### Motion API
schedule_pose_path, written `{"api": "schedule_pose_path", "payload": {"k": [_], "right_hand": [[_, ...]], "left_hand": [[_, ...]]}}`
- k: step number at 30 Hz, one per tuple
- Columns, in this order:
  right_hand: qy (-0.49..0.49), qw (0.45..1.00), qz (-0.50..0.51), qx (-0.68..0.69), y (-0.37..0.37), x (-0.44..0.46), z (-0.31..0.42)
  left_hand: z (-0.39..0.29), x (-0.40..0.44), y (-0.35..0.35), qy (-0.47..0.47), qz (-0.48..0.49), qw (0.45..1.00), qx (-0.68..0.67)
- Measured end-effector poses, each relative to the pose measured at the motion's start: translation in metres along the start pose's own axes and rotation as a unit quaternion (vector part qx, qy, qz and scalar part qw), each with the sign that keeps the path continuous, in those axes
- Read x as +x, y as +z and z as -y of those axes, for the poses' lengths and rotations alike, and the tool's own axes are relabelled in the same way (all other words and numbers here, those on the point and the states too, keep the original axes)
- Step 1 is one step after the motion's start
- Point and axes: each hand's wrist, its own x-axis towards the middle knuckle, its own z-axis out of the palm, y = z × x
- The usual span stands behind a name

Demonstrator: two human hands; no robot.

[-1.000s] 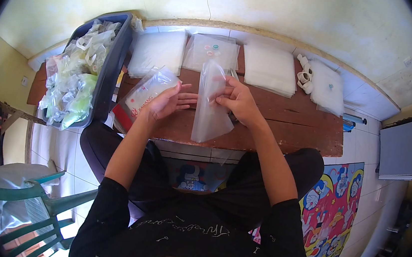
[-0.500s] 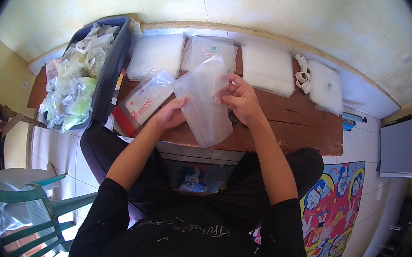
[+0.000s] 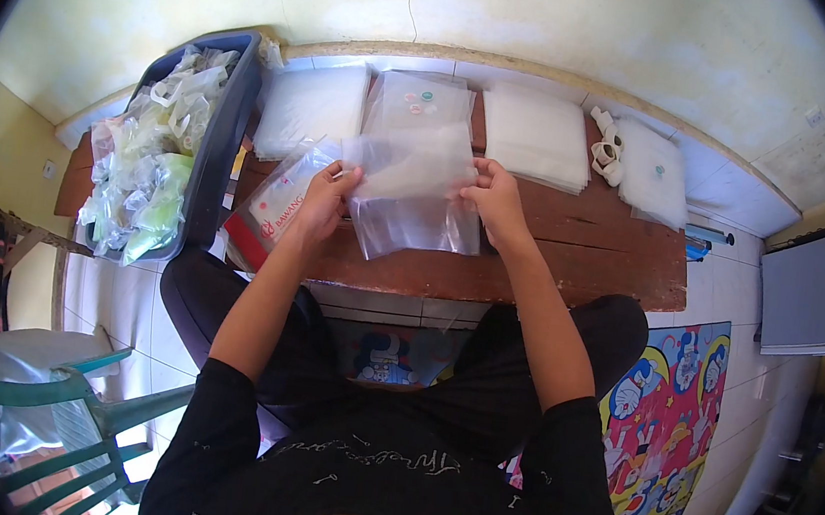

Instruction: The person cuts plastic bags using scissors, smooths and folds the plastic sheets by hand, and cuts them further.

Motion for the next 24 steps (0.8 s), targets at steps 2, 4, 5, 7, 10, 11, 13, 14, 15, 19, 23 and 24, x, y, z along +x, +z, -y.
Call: {"api": "schedule_pose_path", "payload": {"k": [2,4,5,7,10,11,13,14,15,19,23,24], "right_hand": [[0.060,0.998,-0.012,-0.001,0.007,-0.005,0.002],[0.042,0.998,-0.021,-0.032,0.007,-0.002,-0.012],[0.023,0.997,-0.030,-0.063,0.008,-0.001,-0.015],[0.019,0.996,-0.038,-0.084,0.006,0.000,-0.015],[0.017,0.994,-0.052,-0.091,-0.001,0.005,-0.019],[0.019,0.995,-0.058,-0.077,-0.003,0.005,-0.018],[0.020,0.994,-0.067,-0.083,-0.005,0.005,-0.017],[0.020,0.993,-0.076,-0.090,-0.006,0.005,-0.015],[0.020,0.993,-0.076,-0.090,-0.007,0.005,-0.015],[0.005,0.995,-0.053,-0.088,-0.010,0.008,-0.015],[-0.041,0.995,-0.051,-0.078,-0.003,0.005,-0.004],[-0.041,0.995,-0.051,-0.078,-0.003,0.005,-0.004]], "left_hand": [[0.007,0.003,0.000,0.045,-0.020,0.998,0.036],[0.013,0.005,-0.003,0.088,-0.041,0.993,0.071],[0.013,0.005,-0.002,0.126,-0.056,0.983,0.120],[0.011,0.005,-0.002,0.163,-0.071,0.969,0.169],[0.000,0.001,-0.004,0.157,-0.048,0.962,0.217],[-0.007,-0.002,-0.002,0.091,-0.015,0.983,0.160],[-0.013,-0.003,-0.007,0.023,0.018,0.994,0.102],[-0.016,-0.002,-0.013,-0.013,0.043,0.989,0.144],[-0.017,0.000,-0.017,-0.050,0.067,0.979,0.185],[-0.016,0.006,-0.018,0.024,0.022,0.976,0.215],[-0.032,-0.001,-0.011,0.078,0.003,0.963,0.257],[-0.034,-0.003,-0.009,0.087,0.005,0.970,0.228]]}}
